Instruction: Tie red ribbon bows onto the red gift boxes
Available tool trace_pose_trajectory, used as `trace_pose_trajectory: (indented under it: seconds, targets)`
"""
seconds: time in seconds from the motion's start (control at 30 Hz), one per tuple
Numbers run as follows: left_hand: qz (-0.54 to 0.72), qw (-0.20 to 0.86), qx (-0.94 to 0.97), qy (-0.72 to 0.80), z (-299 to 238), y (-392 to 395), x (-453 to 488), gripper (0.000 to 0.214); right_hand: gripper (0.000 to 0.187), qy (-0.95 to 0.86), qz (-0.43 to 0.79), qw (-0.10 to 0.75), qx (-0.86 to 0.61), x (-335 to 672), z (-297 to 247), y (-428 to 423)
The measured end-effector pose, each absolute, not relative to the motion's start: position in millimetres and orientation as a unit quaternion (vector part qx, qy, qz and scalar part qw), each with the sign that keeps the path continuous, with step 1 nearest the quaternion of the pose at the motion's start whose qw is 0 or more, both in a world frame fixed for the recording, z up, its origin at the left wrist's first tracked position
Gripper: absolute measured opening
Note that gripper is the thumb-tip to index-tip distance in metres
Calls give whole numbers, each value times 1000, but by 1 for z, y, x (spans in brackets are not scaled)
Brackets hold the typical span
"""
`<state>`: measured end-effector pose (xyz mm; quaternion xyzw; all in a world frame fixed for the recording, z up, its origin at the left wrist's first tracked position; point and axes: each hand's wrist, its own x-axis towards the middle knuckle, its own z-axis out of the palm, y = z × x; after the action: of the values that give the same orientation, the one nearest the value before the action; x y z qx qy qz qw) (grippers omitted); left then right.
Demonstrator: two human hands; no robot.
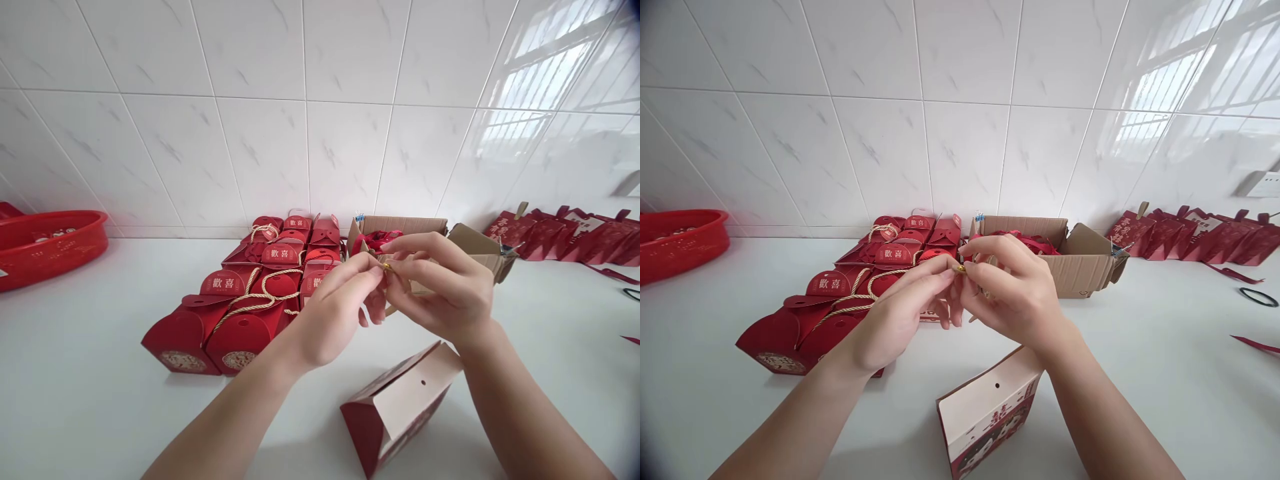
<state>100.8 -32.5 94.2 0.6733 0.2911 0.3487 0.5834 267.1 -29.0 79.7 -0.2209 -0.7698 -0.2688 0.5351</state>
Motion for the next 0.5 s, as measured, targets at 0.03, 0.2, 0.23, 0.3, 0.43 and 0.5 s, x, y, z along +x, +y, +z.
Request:
trace_pose_trajectory:
  seconds: [0.03, 0.2, 0.23, 0.3, 0.43, 0.5]
  targets:
    - [347, 580, 676, 293, 94, -33, 101, 25, 20, -771, -267, 534, -222, 267, 79, -29]
    - [367, 583, 667, 284, 93, -30, 103, 22, 21, -780, -269, 510, -241, 268, 77, -28]
    - [373, 586, 661, 284, 94, -28, 103, 20, 21, -781, -269, 508, -244, 268, 77, -29]
    - [384, 593, 649, 282, 94, -26, 102, 18, 22, -781, -268, 509, -244, 269, 77, -29]
    - [398, 590, 640, 291, 97, -24, 98, 18, 24, -798, -214, 507, -244, 270, 78, -30]
    - [398, 576, 647, 302, 99, -24, 95, 18, 27, -812, -154, 504, -253, 271, 80, -32]
